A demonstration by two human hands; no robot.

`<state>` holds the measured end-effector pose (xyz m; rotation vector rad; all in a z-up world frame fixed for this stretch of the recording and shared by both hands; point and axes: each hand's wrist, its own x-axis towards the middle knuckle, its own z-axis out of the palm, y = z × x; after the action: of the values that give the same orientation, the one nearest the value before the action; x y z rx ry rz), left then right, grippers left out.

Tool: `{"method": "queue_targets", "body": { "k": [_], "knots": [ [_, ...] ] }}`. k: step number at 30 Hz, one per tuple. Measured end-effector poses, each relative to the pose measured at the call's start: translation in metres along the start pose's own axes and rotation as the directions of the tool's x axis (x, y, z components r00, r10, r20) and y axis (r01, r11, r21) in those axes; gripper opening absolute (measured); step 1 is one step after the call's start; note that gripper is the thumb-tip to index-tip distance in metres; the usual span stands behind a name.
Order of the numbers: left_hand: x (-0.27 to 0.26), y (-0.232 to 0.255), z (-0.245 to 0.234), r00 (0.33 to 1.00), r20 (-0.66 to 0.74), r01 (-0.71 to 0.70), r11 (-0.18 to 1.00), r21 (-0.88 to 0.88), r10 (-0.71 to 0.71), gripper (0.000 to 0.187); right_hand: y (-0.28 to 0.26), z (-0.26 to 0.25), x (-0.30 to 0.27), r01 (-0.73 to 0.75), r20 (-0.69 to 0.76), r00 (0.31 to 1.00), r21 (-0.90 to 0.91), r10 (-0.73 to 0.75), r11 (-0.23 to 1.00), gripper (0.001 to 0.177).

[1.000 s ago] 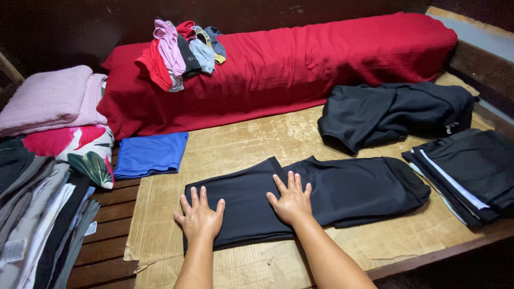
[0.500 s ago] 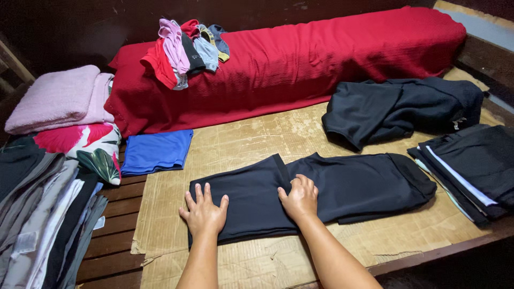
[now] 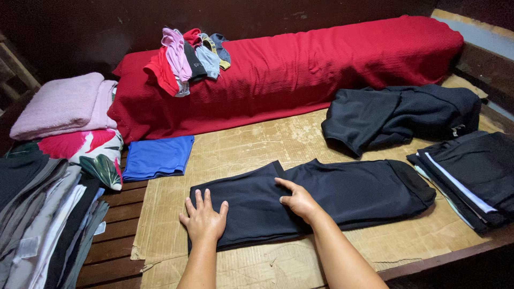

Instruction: The person folds a pair of black trousers on a wooden surface, smoothing and aligning the fabric, then folds it into a compact rectangle and places it on a stack of folded clothes. The person repeats the process with another pair of black trousers.

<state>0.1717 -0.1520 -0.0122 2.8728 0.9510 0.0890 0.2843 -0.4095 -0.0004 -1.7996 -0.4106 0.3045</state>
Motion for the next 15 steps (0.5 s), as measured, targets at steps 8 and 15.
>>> {"method": "queue_targets", "body": {
  "k": [8,15],
  "knots": [
    [0.013,-0.005,0.009,0.996,0.085,0.006,1.0,-0.014,-0.005,0.085,0.001,-0.005,0.01,-0.071,0.029,0.997,0.072,0.069,0.995,0.076],
    [0.017,0.015,0.009,0.99,0.139,-0.026,1.0,-0.017,0.028,0.084,0.006,-0.055,0.025,0.222,0.029,0.975,-0.17,-0.22,0.96,0.08]
  ]
}}
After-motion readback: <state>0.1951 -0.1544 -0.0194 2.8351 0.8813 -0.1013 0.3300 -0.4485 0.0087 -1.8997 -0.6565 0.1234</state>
